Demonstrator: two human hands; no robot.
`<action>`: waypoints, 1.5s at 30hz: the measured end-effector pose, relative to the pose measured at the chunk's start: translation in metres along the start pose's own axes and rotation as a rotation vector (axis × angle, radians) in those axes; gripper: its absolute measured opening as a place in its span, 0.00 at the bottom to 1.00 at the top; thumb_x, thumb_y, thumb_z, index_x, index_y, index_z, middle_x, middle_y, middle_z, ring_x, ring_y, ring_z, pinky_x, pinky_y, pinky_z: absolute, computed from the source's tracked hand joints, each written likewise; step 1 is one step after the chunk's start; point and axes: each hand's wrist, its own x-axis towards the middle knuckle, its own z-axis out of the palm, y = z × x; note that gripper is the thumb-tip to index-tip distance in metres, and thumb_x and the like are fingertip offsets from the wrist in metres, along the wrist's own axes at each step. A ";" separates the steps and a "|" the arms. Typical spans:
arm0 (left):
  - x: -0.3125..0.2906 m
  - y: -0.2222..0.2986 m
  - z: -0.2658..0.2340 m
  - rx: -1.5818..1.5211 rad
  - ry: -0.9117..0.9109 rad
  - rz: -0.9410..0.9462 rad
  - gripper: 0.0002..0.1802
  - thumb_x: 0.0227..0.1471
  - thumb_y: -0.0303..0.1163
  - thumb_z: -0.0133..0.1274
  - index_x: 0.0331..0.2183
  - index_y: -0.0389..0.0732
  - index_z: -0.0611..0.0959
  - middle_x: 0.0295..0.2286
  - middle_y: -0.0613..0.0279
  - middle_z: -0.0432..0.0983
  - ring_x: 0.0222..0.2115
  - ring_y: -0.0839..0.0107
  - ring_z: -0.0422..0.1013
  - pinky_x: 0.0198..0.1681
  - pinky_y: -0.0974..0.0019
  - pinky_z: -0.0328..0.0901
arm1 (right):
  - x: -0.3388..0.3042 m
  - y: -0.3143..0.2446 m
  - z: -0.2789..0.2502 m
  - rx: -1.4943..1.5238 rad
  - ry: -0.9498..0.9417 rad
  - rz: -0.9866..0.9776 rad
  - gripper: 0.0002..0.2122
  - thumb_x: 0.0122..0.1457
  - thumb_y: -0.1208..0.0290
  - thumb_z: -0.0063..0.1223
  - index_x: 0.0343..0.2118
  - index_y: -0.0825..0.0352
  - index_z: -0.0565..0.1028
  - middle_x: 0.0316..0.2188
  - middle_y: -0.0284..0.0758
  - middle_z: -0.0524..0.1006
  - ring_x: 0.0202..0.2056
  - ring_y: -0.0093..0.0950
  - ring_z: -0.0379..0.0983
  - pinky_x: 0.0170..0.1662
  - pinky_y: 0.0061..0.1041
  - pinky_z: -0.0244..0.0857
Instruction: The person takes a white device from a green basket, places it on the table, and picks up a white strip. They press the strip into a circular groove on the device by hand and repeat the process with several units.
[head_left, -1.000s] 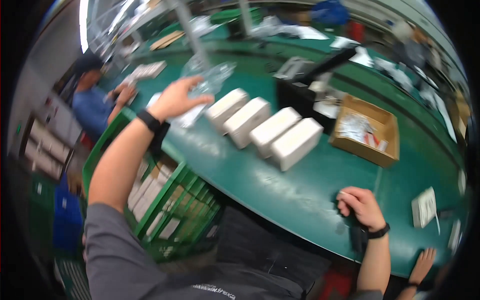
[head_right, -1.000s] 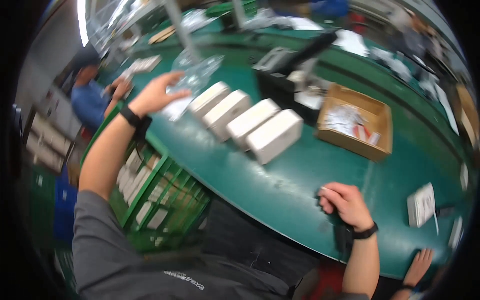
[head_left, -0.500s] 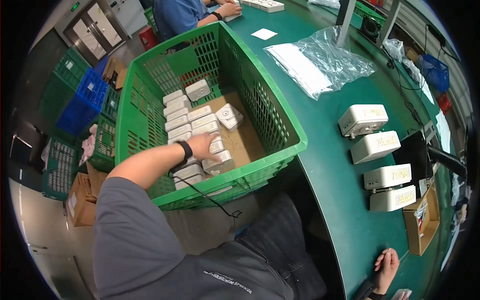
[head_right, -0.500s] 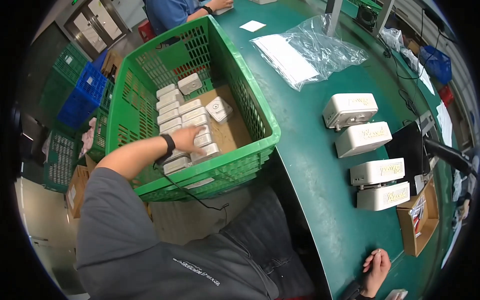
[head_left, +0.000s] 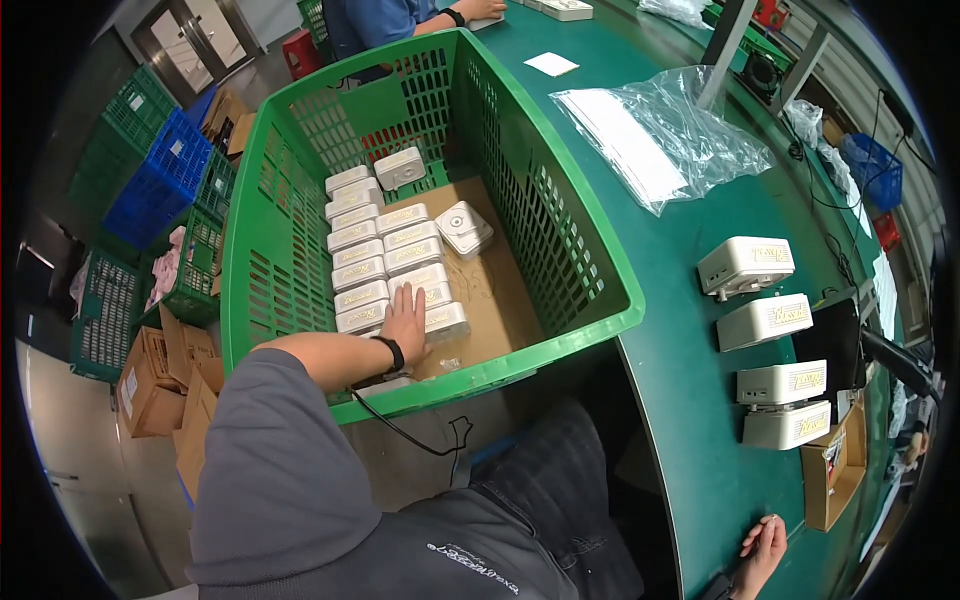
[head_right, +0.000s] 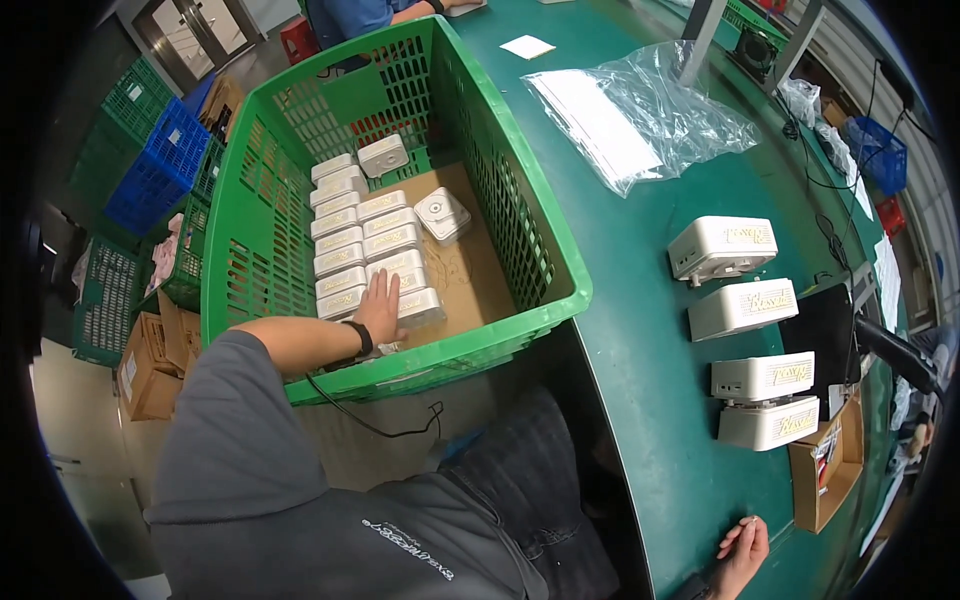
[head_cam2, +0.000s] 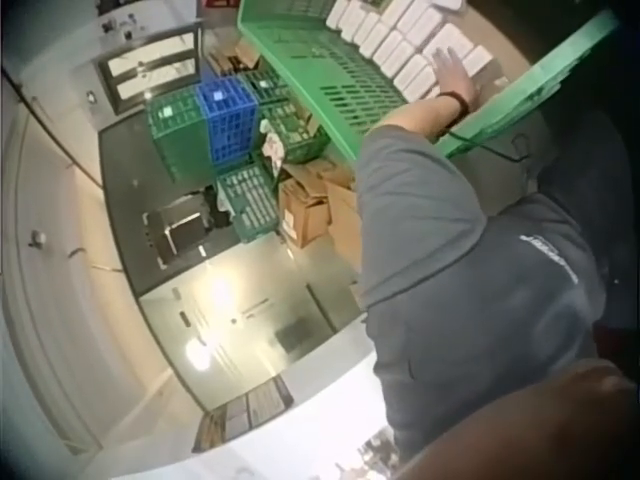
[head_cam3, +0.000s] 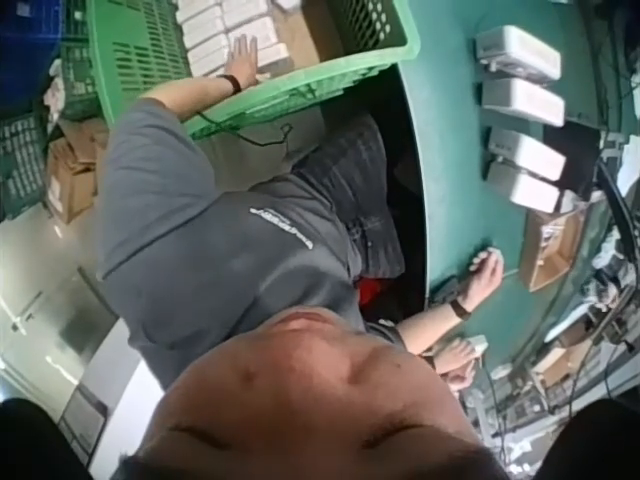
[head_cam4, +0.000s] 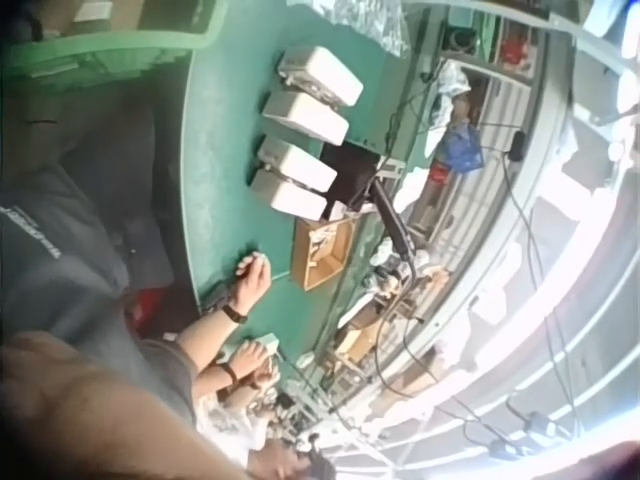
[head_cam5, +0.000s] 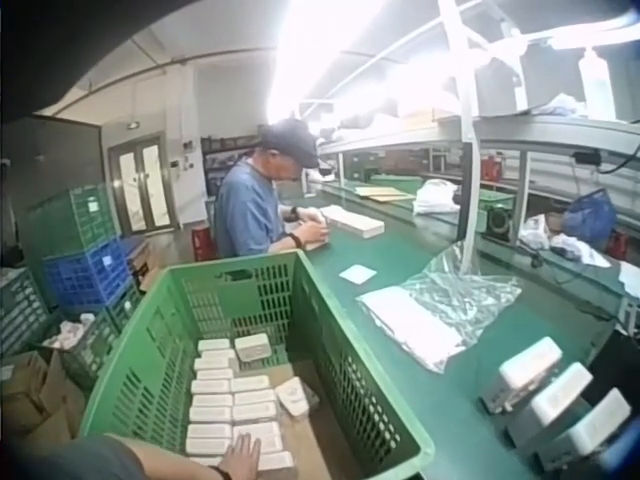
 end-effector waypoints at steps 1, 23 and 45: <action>-0.011 0.003 0.007 0.036 0.051 0.015 0.66 0.41 0.49 0.75 0.70 0.30 0.57 0.65 0.34 0.56 0.68 0.40 0.54 0.68 0.47 0.58 | 0.002 -0.001 0.002 0.001 -0.005 -0.011 0.11 0.75 0.65 0.51 0.46 0.67 0.80 0.30 0.29 0.78 0.27 0.18 0.71 0.30 0.17 0.64; 0.013 -0.030 0.054 -0.050 0.036 0.242 0.53 0.48 0.46 0.69 0.68 0.38 0.63 0.53 0.43 0.69 0.56 0.45 0.68 0.59 0.45 0.62 | 0.010 0.029 0.003 0.059 -0.028 -0.148 0.11 0.76 0.63 0.48 0.41 0.65 0.76 0.24 0.25 0.74 0.20 0.12 0.66 0.20 0.12 0.56; -0.018 0.018 -0.388 -0.812 0.506 0.439 0.68 0.33 0.40 0.79 0.70 0.36 0.59 0.60 0.50 0.70 0.61 0.59 0.68 0.67 0.57 0.62 | 0.010 0.004 -0.002 0.184 -0.255 -0.077 0.10 0.74 0.70 0.50 0.38 0.69 0.81 0.25 0.29 0.80 0.24 0.17 0.75 0.27 0.17 0.69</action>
